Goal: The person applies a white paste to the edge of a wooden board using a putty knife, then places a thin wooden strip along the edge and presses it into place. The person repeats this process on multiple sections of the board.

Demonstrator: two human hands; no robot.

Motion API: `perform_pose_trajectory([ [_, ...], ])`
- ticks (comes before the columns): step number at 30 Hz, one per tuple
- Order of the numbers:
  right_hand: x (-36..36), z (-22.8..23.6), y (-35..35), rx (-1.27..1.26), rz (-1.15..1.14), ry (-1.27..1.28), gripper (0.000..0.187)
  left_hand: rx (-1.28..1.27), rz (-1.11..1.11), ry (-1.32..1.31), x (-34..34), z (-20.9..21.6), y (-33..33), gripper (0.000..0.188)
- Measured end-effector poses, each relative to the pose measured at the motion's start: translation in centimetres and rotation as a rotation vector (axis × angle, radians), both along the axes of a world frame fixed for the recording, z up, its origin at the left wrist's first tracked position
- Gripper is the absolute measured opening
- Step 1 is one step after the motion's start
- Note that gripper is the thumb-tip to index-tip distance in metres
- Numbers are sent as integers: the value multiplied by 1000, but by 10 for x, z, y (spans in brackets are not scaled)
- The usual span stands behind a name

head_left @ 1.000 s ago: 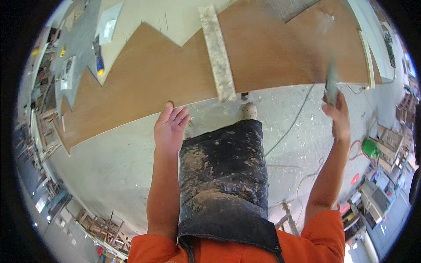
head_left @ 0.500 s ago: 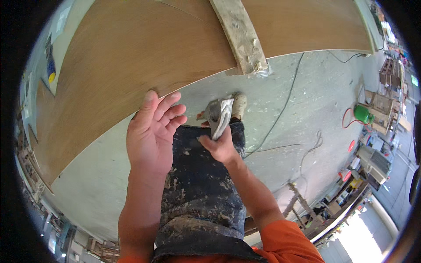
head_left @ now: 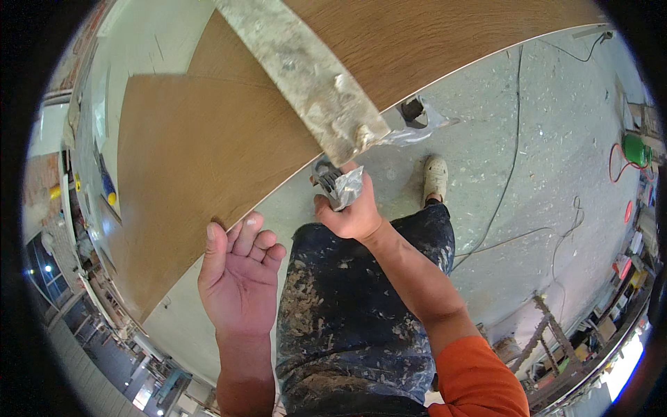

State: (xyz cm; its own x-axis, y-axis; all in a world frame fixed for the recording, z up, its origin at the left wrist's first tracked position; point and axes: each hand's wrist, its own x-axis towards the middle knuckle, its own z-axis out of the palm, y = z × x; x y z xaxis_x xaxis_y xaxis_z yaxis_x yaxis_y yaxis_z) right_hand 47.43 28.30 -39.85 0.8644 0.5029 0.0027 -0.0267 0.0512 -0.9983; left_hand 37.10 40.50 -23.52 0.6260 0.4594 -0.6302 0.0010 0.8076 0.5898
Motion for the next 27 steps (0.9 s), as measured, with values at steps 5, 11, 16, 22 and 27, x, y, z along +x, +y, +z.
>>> perform_pose_trajectory([
  [5,5,5,6,64,-19,-65,35,-7,32,36,2,4,-2,40],
  [11,2,7,7,30,1,9,48,-31,52,33,1,3,-2,40],
  [16,5,9,2,4,61,130,60,-48,44,14,4,6,-3,39],
  [22,-4,25,-34,-279,143,78,75,-158,74,-3,-6,-1,-2,32],
  [27,-35,62,-88,-310,94,212,63,-148,299,105,-48,-2,19,19],
])
